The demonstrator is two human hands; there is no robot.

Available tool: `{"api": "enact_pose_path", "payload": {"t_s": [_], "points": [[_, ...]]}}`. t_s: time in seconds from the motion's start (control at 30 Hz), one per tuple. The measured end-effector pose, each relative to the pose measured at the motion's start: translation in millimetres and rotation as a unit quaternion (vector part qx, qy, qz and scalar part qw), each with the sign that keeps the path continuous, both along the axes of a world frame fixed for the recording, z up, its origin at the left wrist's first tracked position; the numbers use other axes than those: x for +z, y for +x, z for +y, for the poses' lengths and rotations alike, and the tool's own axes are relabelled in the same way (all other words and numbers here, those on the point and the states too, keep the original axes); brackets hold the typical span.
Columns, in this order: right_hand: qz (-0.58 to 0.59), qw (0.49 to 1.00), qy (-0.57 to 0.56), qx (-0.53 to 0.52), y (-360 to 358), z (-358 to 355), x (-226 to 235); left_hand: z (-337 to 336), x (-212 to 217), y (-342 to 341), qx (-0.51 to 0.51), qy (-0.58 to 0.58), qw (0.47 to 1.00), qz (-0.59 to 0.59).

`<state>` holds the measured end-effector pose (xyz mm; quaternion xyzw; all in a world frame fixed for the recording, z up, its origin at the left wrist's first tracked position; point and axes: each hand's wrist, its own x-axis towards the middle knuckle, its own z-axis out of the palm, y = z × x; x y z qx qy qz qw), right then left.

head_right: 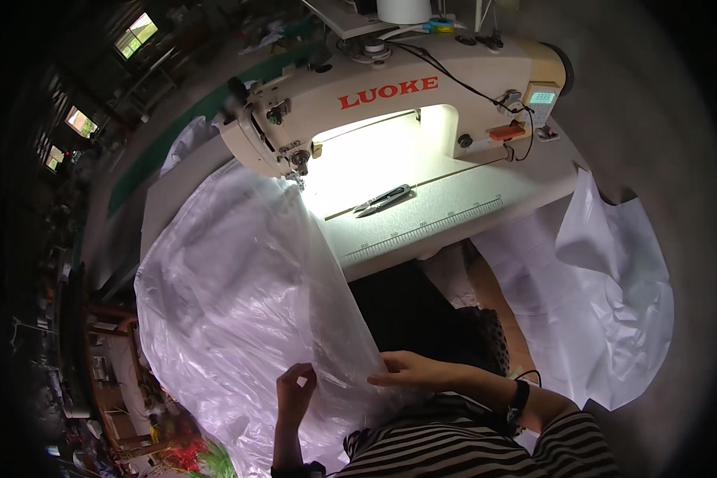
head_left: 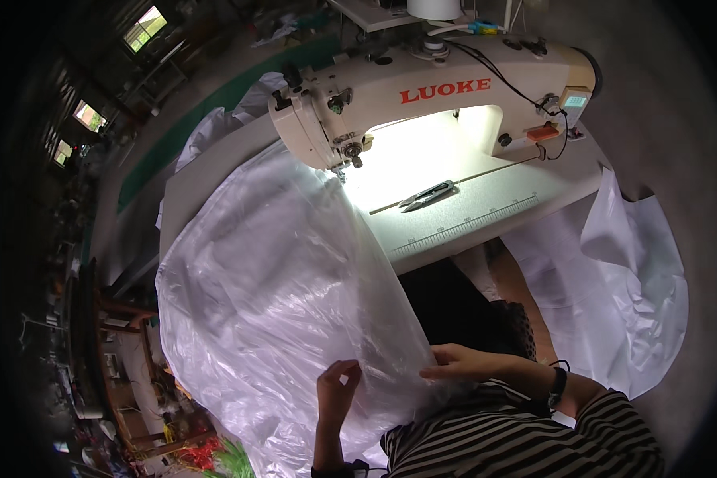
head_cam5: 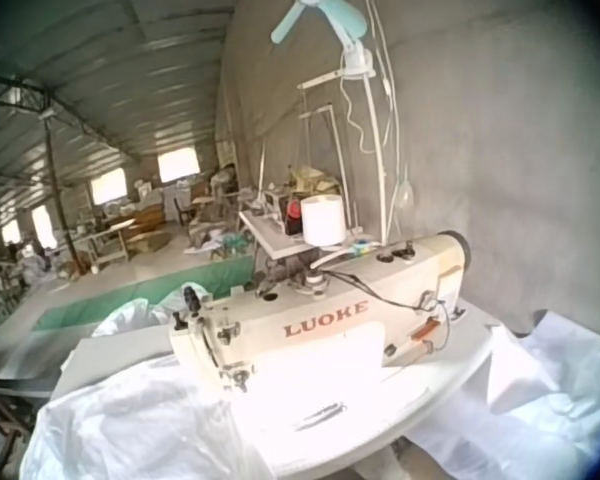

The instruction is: Sewing large white plastic sheets using an industrial sewing machine.

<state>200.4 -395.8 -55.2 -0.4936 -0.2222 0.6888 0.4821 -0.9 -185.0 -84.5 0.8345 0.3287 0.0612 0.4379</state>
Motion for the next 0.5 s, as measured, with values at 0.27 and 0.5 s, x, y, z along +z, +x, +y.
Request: {"api": "enact_pose_path", "payload": {"t_s": [0.27,0.5], "points": [[-0.003,1.000,0.021,0.018,0,-4,-6,43,-30,-55,0.149,0.165,0.974,-0.029],[-0.008,0.994,0.015,-0.105,-6,7,-13,-13,-81,-67,0.006,0.019,0.995,0.102]]}}
